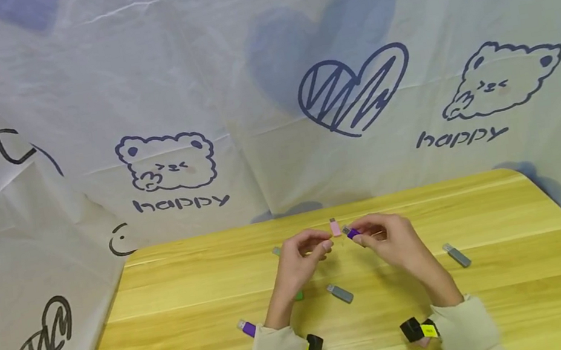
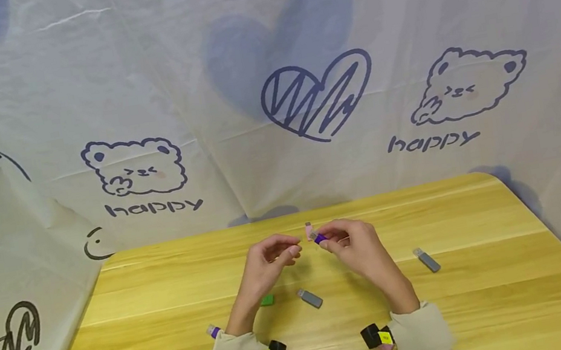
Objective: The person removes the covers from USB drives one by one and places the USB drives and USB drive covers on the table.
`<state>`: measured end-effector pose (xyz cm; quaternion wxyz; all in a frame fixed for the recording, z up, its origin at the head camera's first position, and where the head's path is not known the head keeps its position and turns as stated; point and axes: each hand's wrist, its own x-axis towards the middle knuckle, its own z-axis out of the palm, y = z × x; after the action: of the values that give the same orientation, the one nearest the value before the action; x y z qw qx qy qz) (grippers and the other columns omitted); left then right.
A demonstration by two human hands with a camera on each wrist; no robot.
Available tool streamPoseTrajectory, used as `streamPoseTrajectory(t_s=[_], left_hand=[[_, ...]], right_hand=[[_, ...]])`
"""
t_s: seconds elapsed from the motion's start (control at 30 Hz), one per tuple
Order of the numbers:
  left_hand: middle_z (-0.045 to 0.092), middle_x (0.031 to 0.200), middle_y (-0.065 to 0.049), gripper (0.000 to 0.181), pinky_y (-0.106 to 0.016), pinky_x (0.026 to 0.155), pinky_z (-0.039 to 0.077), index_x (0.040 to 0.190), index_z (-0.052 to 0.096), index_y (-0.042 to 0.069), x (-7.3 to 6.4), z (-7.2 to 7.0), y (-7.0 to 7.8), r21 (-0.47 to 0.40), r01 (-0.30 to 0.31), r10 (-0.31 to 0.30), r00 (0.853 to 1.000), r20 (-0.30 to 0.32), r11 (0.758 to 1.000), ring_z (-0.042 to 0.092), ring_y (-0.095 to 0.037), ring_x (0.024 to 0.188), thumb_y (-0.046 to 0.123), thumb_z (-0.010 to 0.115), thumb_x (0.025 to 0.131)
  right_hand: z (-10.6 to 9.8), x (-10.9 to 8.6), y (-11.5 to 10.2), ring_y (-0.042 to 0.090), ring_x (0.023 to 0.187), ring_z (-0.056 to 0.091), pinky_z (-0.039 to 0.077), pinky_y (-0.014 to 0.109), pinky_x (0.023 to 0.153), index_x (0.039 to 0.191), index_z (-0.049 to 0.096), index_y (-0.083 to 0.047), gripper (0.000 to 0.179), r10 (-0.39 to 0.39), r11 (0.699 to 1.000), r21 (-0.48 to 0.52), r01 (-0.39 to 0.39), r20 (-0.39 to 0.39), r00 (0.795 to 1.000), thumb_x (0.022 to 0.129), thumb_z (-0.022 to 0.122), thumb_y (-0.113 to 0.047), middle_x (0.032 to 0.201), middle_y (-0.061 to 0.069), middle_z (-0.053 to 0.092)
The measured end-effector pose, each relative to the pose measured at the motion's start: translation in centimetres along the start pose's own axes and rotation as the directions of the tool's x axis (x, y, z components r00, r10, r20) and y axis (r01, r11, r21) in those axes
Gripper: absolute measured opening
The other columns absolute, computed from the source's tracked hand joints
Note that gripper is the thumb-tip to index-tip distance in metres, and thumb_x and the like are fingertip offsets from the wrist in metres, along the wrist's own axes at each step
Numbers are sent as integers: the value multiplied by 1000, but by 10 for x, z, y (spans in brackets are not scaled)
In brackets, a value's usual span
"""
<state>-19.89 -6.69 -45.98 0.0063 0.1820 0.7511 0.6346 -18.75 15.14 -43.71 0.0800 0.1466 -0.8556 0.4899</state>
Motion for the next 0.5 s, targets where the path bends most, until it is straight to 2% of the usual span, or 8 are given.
streamPoseTrajectory(t_s=[0.3, 0.5], left_hand=[[72, 108, -22, 20, -32, 82, 61, 118, 70, -5, 0, 1, 1, -80, 14, -13, 1000, 14, 997, 71, -32, 96, 2, 66, 99], [72, 107, -22, 19, -33, 81, 61, 116, 70, -6, 0, 3, 3, -108, 7, -8, 1000, -10, 994, 72, -27, 94, 1, 68, 98]], right_hand=[[13, 0, -7, 19, 81, 74, 61, 28, 72, 105, 77, -3, 15, -35, 999, 18, 35, 19, 999, 90, 78, -2, 98, 10, 77], [17, 1, -8, 19, 79, 74, 62, 31, 71, 103, 78, -3, 15, -59, 998, 17, 59, 17, 998, 89, 79, -1, 96, 10, 77]])
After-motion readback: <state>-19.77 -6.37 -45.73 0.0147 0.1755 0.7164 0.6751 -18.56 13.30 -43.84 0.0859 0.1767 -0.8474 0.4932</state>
